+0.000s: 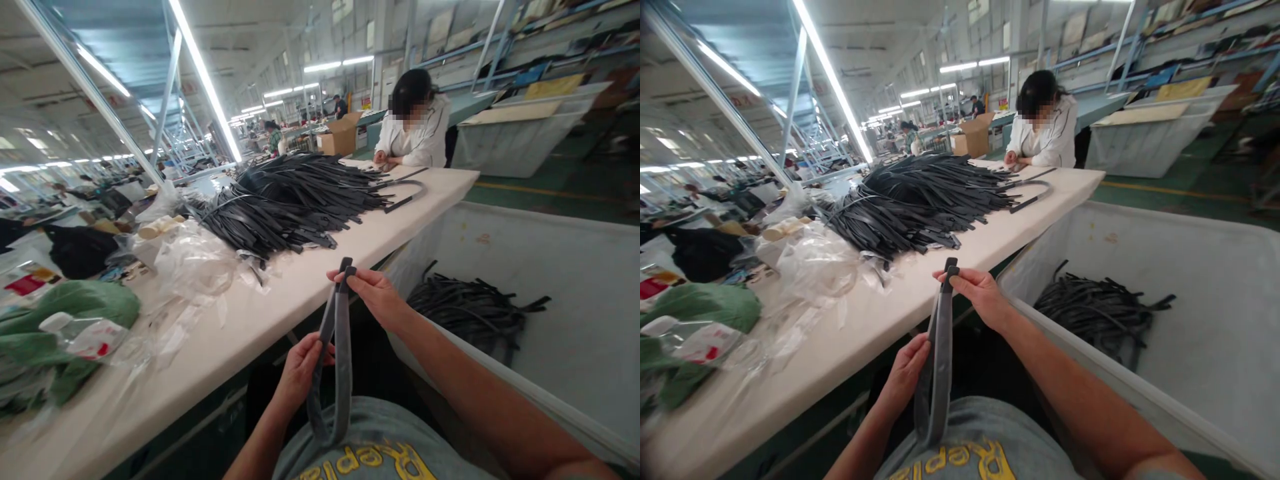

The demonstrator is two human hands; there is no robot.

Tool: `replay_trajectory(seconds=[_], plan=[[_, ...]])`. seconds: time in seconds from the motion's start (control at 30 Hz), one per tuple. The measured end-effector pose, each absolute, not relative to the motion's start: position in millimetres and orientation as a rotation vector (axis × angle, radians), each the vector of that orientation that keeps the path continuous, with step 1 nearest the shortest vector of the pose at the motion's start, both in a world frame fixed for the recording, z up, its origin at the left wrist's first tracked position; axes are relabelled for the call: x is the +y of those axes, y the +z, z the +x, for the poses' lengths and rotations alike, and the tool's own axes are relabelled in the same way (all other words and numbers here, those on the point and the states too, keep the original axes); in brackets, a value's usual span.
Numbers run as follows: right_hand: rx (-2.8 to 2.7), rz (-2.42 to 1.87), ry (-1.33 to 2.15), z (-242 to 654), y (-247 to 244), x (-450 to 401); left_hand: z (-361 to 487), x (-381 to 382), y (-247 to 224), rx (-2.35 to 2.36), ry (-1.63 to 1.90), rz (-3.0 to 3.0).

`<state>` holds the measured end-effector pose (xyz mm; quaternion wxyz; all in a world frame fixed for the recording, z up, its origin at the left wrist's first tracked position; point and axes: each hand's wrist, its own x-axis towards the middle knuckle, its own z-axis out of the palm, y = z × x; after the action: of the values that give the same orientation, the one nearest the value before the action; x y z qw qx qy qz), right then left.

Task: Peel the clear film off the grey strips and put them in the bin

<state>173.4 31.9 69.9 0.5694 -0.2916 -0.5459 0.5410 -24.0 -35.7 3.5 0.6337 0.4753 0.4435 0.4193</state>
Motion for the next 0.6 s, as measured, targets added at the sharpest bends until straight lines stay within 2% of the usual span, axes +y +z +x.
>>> replay_trajectory(seconds=[0.17,0.3,0.5,0.6], plan=[[-1.407,-0.791,1.182,158.8,73.4,10.8,-10.1,-26.6,34.6,0.875,1.022,1.288],[-1.317,-0.877,1.173,162.8,69.3,-4.9,8.5,-31.2,48.4,0.937,1.036,1.441],[-1.071,-0.852,1.046,184.1,76.1,-11.4,16.4,-57.2,13.2,0.953,0.819,1.615],[-1.131,-1.006,1.012,188.7,71.0,-7.2,8.8,-58.0,-8.6,0.960,0.682,1.605]])
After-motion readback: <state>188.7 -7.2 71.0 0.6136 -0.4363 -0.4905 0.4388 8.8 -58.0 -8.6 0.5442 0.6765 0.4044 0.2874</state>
